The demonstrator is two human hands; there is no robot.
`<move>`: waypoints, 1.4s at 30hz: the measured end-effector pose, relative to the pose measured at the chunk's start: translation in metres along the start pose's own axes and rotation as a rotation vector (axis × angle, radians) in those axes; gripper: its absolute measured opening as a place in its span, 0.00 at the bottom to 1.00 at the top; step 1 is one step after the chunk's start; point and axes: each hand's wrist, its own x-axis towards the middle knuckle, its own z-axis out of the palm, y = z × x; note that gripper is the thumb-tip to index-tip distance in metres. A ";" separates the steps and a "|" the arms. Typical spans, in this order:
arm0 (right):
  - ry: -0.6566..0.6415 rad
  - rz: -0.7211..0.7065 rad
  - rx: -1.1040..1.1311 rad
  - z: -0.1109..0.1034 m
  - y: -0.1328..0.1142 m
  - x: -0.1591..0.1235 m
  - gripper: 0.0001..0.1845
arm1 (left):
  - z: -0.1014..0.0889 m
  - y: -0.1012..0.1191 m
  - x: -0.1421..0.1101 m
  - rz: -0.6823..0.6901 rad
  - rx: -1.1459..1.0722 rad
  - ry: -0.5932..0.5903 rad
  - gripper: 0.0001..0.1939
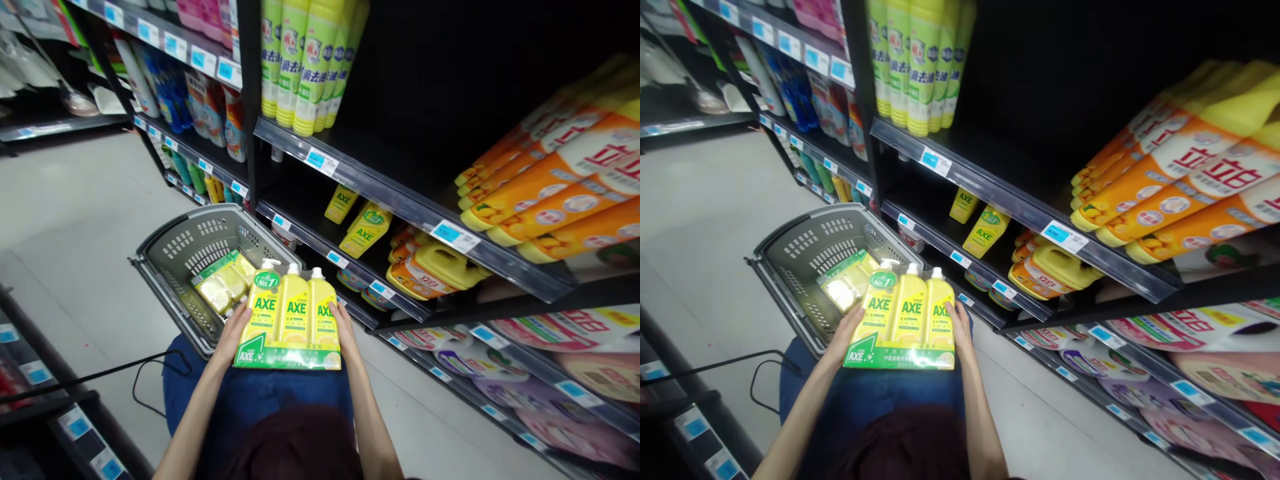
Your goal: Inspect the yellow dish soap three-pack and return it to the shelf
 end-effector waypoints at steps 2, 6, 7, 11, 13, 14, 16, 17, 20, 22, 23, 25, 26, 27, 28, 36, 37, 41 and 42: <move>-0.002 0.001 0.057 0.001 -0.001 -0.003 0.24 | 0.001 -0.001 -0.001 0.031 0.023 0.026 0.40; 0.036 0.044 0.090 0.006 -0.004 -0.006 0.24 | 0.000 -0.001 -0.005 0.113 0.118 0.079 0.39; 0.038 0.057 0.094 0.008 -0.006 -0.005 0.25 | 0.000 -0.001 -0.006 0.128 0.155 0.073 0.38; -0.005 0.123 0.054 0.013 -0.015 0.004 0.28 | -0.004 0.001 -0.009 0.174 0.306 0.072 0.34; -0.016 0.125 0.009 0.016 -0.019 0.011 0.29 | -0.005 0.003 -0.009 0.170 0.334 0.091 0.34; -0.018 0.122 -0.010 0.017 -0.021 0.015 0.30 | -0.005 0.004 -0.009 0.165 0.339 0.100 0.35; -0.017 0.106 -0.038 0.019 -0.023 0.022 0.30 | -0.004 0.005 -0.007 0.169 0.346 0.126 0.35; -0.022 0.093 -0.050 0.020 -0.023 0.026 0.30 | -0.004 0.005 -0.006 0.176 0.350 0.136 0.34; -0.062 0.057 -0.100 0.022 -0.028 0.036 0.28 | -0.003 0.004 -0.001 0.194 0.358 0.148 0.34; -0.097 0.056 -0.137 0.026 -0.034 0.040 0.27 | -0.003 0.002 0.002 0.192 0.352 0.158 0.34; -0.107 0.063 -0.150 0.029 -0.038 0.041 0.27 | -0.004 0.001 0.004 0.193 0.348 0.165 0.35; -0.108 0.082 -0.163 0.037 -0.045 0.042 0.26 | -0.007 0.000 0.007 0.199 0.338 0.174 0.35; -0.105 0.090 -0.161 0.041 -0.049 0.042 0.26 | -0.009 -0.001 0.008 0.200 0.333 0.172 0.35; -0.105 0.099 -0.156 0.045 -0.052 0.042 0.26 | -0.010 -0.001 0.009 0.204 0.327 0.164 0.36; -0.108 0.110 -0.150 0.049 -0.056 0.042 0.26 | -0.012 -0.001 0.010 0.213 0.314 0.145 0.36; -0.203 0.168 -0.280 0.059 -0.082 0.078 0.22 | -0.017 0.001 0.019 0.268 0.208 0.059 0.43; -0.207 0.158 -0.324 0.061 -0.086 0.085 0.22 | -0.017 0.001 0.021 0.267 0.184 0.061 0.42; -0.225 0.094 -0.508 0.072 -0.096 0.111 0.22 | -0.018 -0.001 0.025 0.250 0.112 0.068 0.39; -0.226 0.070 -0.534 0.075 -0.096 0.115 0.22 | -0.017 -0.003 0.025 0.259 0.124 0.087 0.39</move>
